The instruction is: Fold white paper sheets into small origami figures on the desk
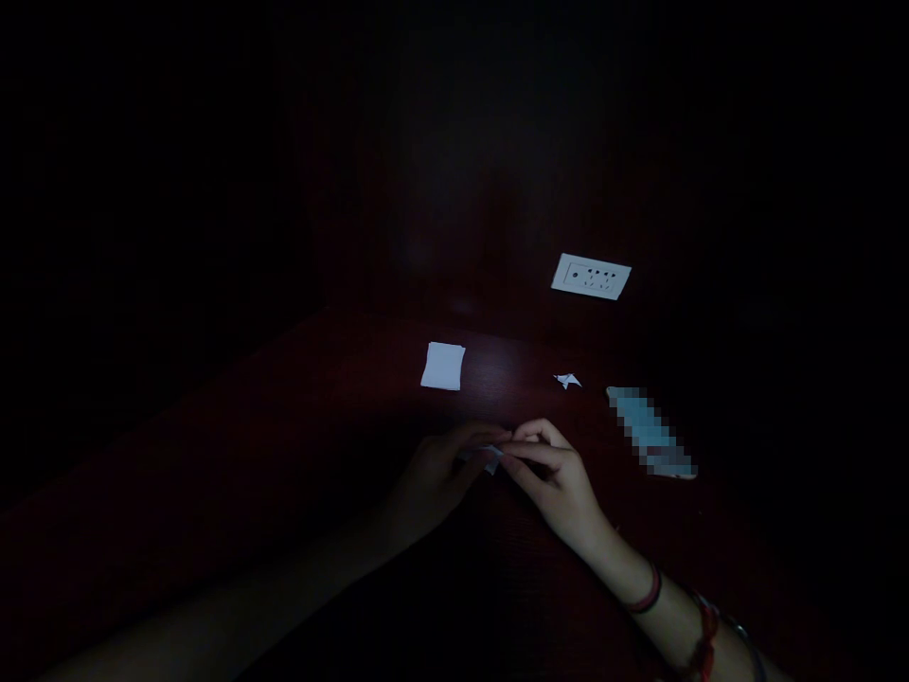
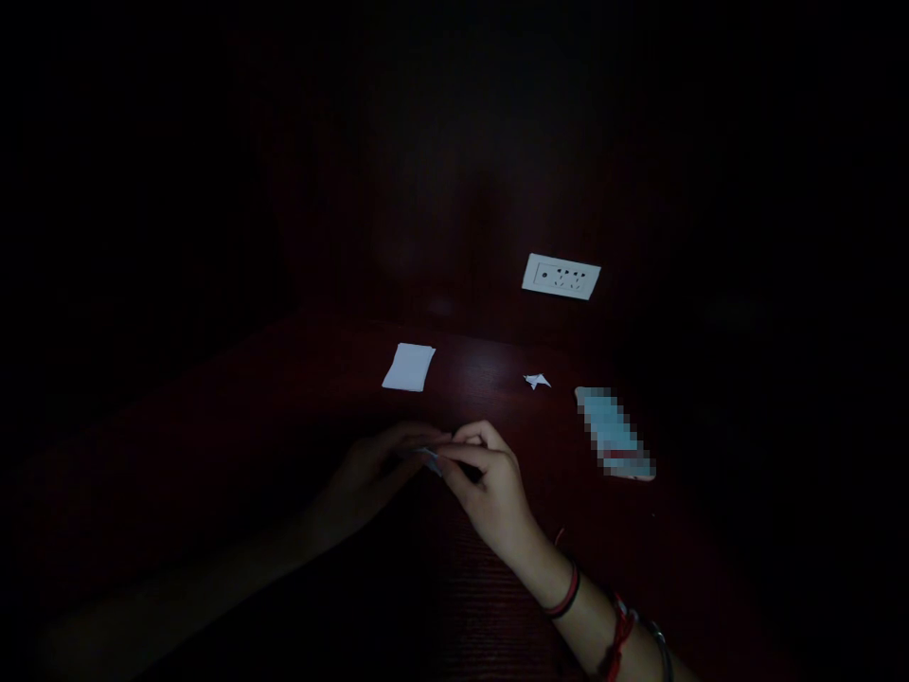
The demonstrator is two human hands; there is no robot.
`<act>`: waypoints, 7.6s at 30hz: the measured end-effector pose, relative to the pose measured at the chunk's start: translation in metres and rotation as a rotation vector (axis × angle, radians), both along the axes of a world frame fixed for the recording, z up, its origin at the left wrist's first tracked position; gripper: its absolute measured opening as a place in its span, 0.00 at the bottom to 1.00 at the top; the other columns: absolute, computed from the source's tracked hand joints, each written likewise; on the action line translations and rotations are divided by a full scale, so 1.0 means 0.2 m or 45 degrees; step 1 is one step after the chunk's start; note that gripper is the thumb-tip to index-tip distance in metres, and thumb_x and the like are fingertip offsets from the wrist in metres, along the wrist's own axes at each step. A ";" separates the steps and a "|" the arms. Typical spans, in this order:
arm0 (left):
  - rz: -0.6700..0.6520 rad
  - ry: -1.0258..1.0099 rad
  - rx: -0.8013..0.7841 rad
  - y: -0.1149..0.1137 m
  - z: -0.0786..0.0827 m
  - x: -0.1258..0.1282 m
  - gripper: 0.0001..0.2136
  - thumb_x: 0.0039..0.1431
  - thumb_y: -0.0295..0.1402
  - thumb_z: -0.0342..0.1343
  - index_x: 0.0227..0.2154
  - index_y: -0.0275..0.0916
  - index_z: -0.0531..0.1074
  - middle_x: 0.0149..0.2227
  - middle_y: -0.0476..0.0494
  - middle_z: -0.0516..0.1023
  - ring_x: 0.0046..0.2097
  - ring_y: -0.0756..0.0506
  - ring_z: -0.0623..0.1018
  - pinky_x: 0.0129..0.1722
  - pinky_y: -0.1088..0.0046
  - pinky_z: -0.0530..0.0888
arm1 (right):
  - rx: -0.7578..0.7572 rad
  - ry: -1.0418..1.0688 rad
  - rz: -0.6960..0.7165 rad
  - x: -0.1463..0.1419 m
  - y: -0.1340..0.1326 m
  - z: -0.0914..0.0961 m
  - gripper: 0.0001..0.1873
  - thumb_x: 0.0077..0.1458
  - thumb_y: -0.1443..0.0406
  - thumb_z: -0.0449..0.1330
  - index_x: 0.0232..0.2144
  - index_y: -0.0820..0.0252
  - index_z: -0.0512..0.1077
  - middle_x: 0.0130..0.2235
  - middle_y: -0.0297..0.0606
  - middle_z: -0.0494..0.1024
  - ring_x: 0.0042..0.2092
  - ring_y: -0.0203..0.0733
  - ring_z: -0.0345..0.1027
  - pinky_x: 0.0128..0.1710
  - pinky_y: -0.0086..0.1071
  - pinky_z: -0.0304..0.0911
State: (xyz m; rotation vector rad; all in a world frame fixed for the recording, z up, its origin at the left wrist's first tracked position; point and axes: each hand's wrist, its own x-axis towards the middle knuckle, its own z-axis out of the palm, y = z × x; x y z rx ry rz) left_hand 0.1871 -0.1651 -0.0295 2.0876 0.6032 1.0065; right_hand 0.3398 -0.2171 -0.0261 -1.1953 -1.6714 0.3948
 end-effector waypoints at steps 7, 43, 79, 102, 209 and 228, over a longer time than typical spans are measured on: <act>0.249 0.021 0.172 0.04 -0.03 -0.01 0.04 0.52 0.31 0.50 0.32 0.38 0.66 0.30 0.49 0.70 0.32 0.51 0.71 0.31 0.76 0.69 | -0.066 0.021 0.066 0.02 0.01 -0.01 0.09 0.49 0.69 0.53 0.32 0.56 0.72 0.40 0.38 0.70 0.42 0.39 0.63 0.42 0.36 0.60; 0.009 0.210 0.328 0.07 -0.03 -0.01 0.06 0.55 0.30 0.45 0.33 0.38 0.65 0.31 0.49 0.69 0.33 0.51 0.69 0.33 0.75 0.65 | -0.043 -0.187 -0.023 0.01 0.00 0.03 0.06 0.49 0.66 0.54 0.29 0.60 0.70 0.27 0.34 0.69 0.30 0.34 0.63 0.29 0.27 0.59; -0.011 0.099 0.226 0.04 0.00 -0.02 0.06 0.57 0.27 0.43 0.31 0.38 0.64 0.32 0.48 0.67 0.35 0.50 0.67 0.37 0.74 0.64 | -0.037 -0.450 -0.035 -0.01 -0.02 0.05 0.06 0.52 0.67 0.50 0.28 0.61 0.66 0.28 0.35 0.67 0.31 0.35 0.59 0.34 0.29 0.54; 0.133 0.090 0.069 0.04 0.01 -0.02 0.06 0.58 0.31 0.42 0.29 0.38 0.62 0.28 0.51 0.66 0.30 0.52 0.67 0.30 0.76 0.64 | -0.101 -0.191 -0.019 0.05 0.00 0.04 0.07 0.50 0.66 0.52 0.28 0.62 0.69 0.28 0.35 0.70 0.31 0.34 0.62 0.31 0.27 0.58; 0.090 0.166 0.452 0.03 -0.02 -0.01 0.04 0.53 0.26 0.48 0.31 0.40 0.64 0.41 0.46 0.60 0.44 0.47 0.63 0.41 0.68 0.64 | -0.084 -0.442 -0.044 0.01 -0.02 0.05 0.06 0.46 0.71 0.53 0.27 0.61 0.69 0.38 0.38 0.61 0.42 0.40 0.56 0.43 0.34 0.54; 0.107 0.131 0.439 0.00 0.01 -0.01 0.05 0.54 0.24 0.46 0.30 0.39 0.64 0.40 0.46 0.59 0.44 0.46 0.63 0.42 0.67 0.63 | -0.029 -0.431 0.011 0.05 -0.03 0.11 0.04 0.46 0.69 0.54 0.28 0.59 0.68 0.41 0.39 0.61 0.44 0.41 0.56 0.44 0.36 0.54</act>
